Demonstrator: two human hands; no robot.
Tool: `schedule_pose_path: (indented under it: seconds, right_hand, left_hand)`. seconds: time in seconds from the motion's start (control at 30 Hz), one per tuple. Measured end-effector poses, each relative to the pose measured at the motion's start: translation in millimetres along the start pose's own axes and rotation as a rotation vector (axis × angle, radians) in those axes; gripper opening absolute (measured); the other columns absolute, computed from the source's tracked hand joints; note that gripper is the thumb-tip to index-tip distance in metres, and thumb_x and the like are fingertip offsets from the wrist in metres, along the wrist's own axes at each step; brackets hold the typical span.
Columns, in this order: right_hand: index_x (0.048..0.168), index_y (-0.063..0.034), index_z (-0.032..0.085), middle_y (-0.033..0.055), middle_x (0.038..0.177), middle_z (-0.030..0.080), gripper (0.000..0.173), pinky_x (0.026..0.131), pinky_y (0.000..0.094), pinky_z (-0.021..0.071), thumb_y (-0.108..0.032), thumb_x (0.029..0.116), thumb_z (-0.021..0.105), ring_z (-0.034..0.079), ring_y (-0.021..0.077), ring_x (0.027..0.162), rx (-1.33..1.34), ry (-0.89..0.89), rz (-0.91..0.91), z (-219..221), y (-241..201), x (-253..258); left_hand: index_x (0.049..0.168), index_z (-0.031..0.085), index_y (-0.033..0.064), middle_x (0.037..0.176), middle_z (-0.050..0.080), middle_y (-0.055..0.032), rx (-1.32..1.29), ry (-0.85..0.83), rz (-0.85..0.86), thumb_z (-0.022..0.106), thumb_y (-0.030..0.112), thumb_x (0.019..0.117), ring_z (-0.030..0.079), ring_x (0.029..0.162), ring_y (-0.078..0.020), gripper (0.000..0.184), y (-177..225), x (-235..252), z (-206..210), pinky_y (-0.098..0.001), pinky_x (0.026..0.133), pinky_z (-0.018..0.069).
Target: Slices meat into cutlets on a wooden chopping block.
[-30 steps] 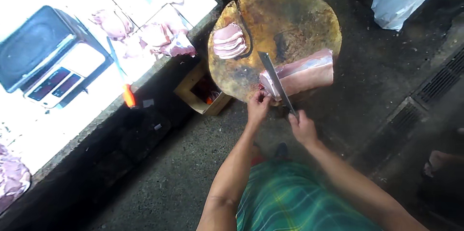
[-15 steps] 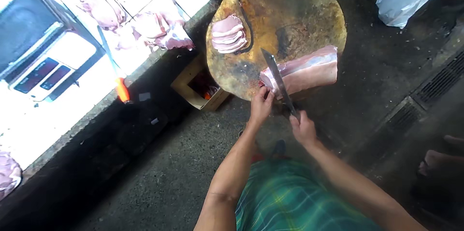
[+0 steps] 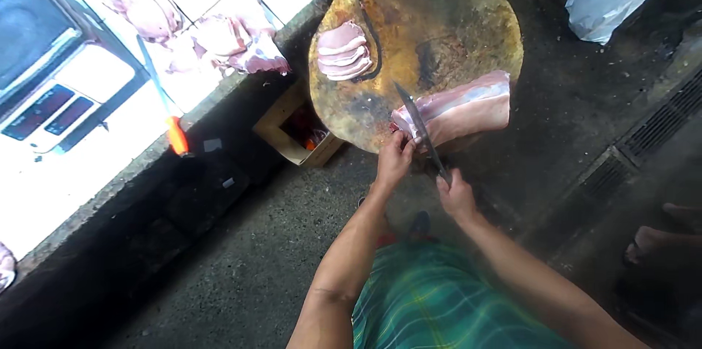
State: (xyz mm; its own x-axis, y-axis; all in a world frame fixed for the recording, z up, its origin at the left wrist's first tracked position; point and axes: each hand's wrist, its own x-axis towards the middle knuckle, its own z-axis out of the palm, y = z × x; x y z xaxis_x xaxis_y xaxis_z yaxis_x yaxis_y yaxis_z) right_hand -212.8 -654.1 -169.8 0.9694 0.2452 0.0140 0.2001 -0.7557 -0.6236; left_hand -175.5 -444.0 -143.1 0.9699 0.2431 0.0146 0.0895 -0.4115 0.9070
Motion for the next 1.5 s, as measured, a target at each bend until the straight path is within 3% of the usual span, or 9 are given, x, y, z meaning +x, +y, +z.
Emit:
schedule_pose_path:
  seconds: [0.17,0.33,0.6,0.73,0.8,0.93,1.13,1.23,1.5]
  right_hand:
    - [0.118,0.0061,0.061,0.0154,0.075,0.069,0.052,0.064,0.0496,0.0595,-0.043,0.1049,0.049,0.07,0.0304,0.066,0.01,-0.015,0.012,8,10,-1]
    - [0.122,0.0092,0.061,0.0188,0.08,0.071,0.052,0.072,0.0517,0.0603,-0.039,0.1044,0.051,0.073,0.0339,0.073,-0.005,-0.076,0.054,6,16,-7]
    - [0.127,0.0093,0.059,0.0219,0.089,0.073,0.052,0.078,0.0532,0.06,-0.037,0.1057,0.049,0.074,0.0379,0.082,-0.064,-0.224,0.154,0,52,-44]
    - [0.116,0.006,0.063,0.0172,0.077,0.069,0.056,0.066,0.0492,0.0588,-0.044,0.1069,0.042,0.071,0.0312,0.069,-0.028,-0.156,0.102,-25,44,-62]
    - [0.114,0.0067,0.064,0.0149,0.072,0.067,0.056,0.06,0.0449,0.0576,-0.044,0.1072,0.041,0.068,0.0264,0.063,0.015,-0.069,0.024,-36,29,-61]
    - [0.111,0.006,0.065,0.0105,0.066,0.063,0.059,0.056,0.0423,0.0566,-0.047,0.1077,0.04,0.064,0.0216,0.057,0.089,0.013,-0.059,-48,-15,-24]
    - [0.109,-0.0063,0.062,0.0098,0.068,0.061,0.058,0.059,0.0506,0.0546,-0.06,0.1061,0.039,0.064,0.0283,0.062,0.062,-0.127,0.102,-44,-48,25]
    - [0.108,-0.0045,0.062,0.0106,0.068,0.062,0.059,0.06,0.05,0.0557,-0.059,0.1064,0.039,0.066,0.0287,0.063,0.017,-0.126,0.092,-37,-43,24]
    - [0.111,-0.0007,0.061,0.0135,0.071,0.064,0.052,0.066,0.0519,0.0571,-0.049,0.1073,0.044,0.068,0.0319,0.069,-0.025,-0.218,0.128,-28,-23,18]
  left_hand:
    - [0.103,0.066,0.003,0.094,0.068,-0.0084,0.117,0.011,0.063,0.062,0.02,0.1038,0.068,0.085,-0.0166,0.018,2,-1,1,-0.0378,0.082,0.0587]
    - [0.102,0.066,0.0037,0.094,0.067,-0.0088,0.179,0.026,0.085,0.061,0.022,0.1048,0.067,0.085,-0.0189,0.019,0,0,0,-0.0397,0.081,0.0581]
    - [0.107,0.066,0.0012,0.096,0.069,-0.0119,0.175,0.038,0.045,0.058,0.023,0.1063,0.069,0.089,-0.022,0.023,2,-1,0,-0.0431,0.086,0.0582]
    - [0.114,0.066,0.0022,0.102,0.07,-0.0097,-0.03,0.014,-0.029,0.048,0.023,0.1101,0.069,0.094,-0.0179,0.028,6,-6,-1,-0.0412,0.09,0.0577]
    - [0.117,0.066,0.0015,0.099,0.073,-0.0099,-0.177,0.013,-0.11,0.045,0.023,0.1111,0.072,0.089,-0.018,0.031,8,-7,-4,-0.0414,0.084,0.0611]
    - [0.117,0.066,0.0016,0.098,0.073,-0.0095,-0.248,0.042,-0.165,0.047,0.021,0.1084,0.072,0.087,-0.0179,0.028,10,-11,-9,-0.0405,0.083,0.0611]
    - [0.114,0.066,0.0033,0.098,0.072,-0.0075,-0.193,0.055,-0.125,0.058,0.024,0.1054,0.072,0.086,-0.0165,0.024,12,-12,-3,-0.0395,0.083,0.0625]
    - [0.112,0.066,0.0056,0.096,0.072,-0.0061,-0.049,0.051,-0.101,0.063,0.03,0.1038,0.071,0.085,-0.0147,0.026,13,-7,1,-0.0393,0.082,0.0617]
    - [0.107,0.067,0.0018,0.096,0.069,-0.0121,0.243,0.083,-0.031,0.055,0.027,0.1066,0.07,0.089,-0.0233,0.028,17,-3,6,-0.0451,0.084,0.0587]
